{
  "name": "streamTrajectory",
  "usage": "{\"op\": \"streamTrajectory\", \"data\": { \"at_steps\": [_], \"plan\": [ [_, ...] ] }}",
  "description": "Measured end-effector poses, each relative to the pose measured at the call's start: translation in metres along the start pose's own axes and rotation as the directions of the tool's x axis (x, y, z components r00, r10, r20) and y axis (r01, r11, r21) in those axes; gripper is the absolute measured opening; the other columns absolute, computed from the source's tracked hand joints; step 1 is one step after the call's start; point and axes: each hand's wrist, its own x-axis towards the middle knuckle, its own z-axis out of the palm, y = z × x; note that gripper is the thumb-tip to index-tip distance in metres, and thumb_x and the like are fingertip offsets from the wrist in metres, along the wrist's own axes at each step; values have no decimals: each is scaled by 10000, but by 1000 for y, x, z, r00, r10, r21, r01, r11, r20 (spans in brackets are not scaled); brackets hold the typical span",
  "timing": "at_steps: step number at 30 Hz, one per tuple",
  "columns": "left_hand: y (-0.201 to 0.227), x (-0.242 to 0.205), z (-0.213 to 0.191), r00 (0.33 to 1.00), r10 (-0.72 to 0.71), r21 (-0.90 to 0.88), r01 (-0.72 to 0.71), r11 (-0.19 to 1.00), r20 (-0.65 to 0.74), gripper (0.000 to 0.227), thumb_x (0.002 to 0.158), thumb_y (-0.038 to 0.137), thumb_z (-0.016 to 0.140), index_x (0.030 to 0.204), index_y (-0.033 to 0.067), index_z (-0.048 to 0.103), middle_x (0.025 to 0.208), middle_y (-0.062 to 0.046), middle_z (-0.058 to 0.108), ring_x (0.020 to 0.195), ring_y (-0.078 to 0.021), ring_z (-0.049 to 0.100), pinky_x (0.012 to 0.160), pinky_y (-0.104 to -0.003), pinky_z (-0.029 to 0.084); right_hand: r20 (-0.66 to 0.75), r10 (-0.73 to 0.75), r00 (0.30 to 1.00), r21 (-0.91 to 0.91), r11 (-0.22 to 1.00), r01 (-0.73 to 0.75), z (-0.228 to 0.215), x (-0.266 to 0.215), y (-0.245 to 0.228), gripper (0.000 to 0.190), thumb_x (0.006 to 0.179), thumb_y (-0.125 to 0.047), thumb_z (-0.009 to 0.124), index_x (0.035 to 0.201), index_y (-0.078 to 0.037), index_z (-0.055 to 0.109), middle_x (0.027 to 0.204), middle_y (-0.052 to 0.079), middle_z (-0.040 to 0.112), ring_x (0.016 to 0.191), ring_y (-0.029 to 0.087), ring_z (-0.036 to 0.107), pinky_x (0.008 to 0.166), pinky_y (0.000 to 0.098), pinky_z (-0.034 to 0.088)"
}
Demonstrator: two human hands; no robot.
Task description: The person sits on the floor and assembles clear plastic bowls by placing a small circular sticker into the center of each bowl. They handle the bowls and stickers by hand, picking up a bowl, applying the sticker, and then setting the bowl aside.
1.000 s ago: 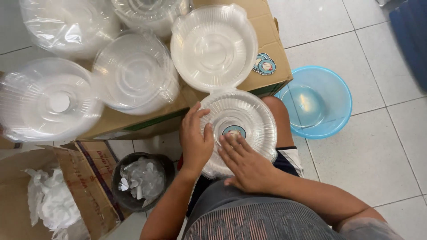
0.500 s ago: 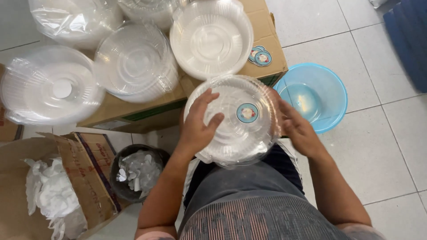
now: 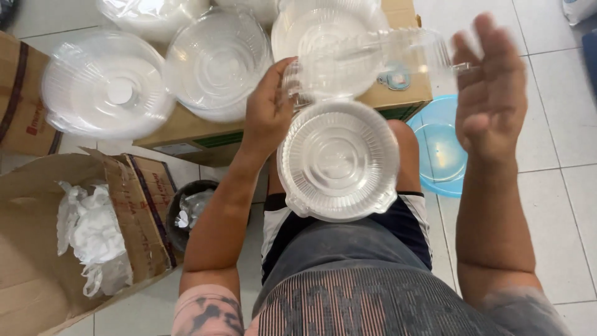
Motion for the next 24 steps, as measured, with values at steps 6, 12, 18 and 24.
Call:
{"op": "streamTrajectory", "data": {
  "at_steps": [6, 12, 18, 24],
  "plan": [
    [30, 14, 3, 981, 25, 44, -17, 999, -195, 210, 1053, 52, 582, 1258, 35, 622, 1341, -123, 636, 579, -49, 457, 433, -146, 398, -284, 186, 941, 227, 966, -122, -20, -33, 83, 903, 978, -854, 482, 1692, -366, 223, 1808, -6, 207, 1708, 347, 191, 1298, 579, 198],
    [65, 59, -107, 712, -229, -133, 189, 973, -664, 581, 1070, 306, 529, 1581, 221, 266, 1528, -155, 685, 677, -101, 867, 460, -165, 660, -71, 636, 769, -98, 763, -639, 11, -83, 107, 680, 1061, -461, 428, 1627, -149, 217, 1656, 210, 337, 1538, 322, 351, 1152, 401, 391],
    [-76, 36, -237, 421, -278, -7, 542, 841, -863, 552, 860, 17, 351, 1379, 124, 505, 1515, -117, 517, 1344, -289, 588, 1034, -411, 585, -193, 771, 607, -128, 594, -794, 31, -60, 80, 699, 989, -339, 577, 1596, -128, 304, 1655, 168, 354, 1538, 288, 337, 1183, 426, 324],
    [-137, -5, -286, 61, -267, -75, 880, 469, -962, 856, 852, -20, 624, 1555, 270, 231, 1605, -44, 369, 1397, -331, 423, 1108, -533, 383, -63, 709, 702, -658, 500, -564, 45, -84, 108, 805, 928, -387, 687, 1555, -9, 353, 1602, 222, 375, 1506, 377, 306, 1206, 510, 273]
  ]
}}
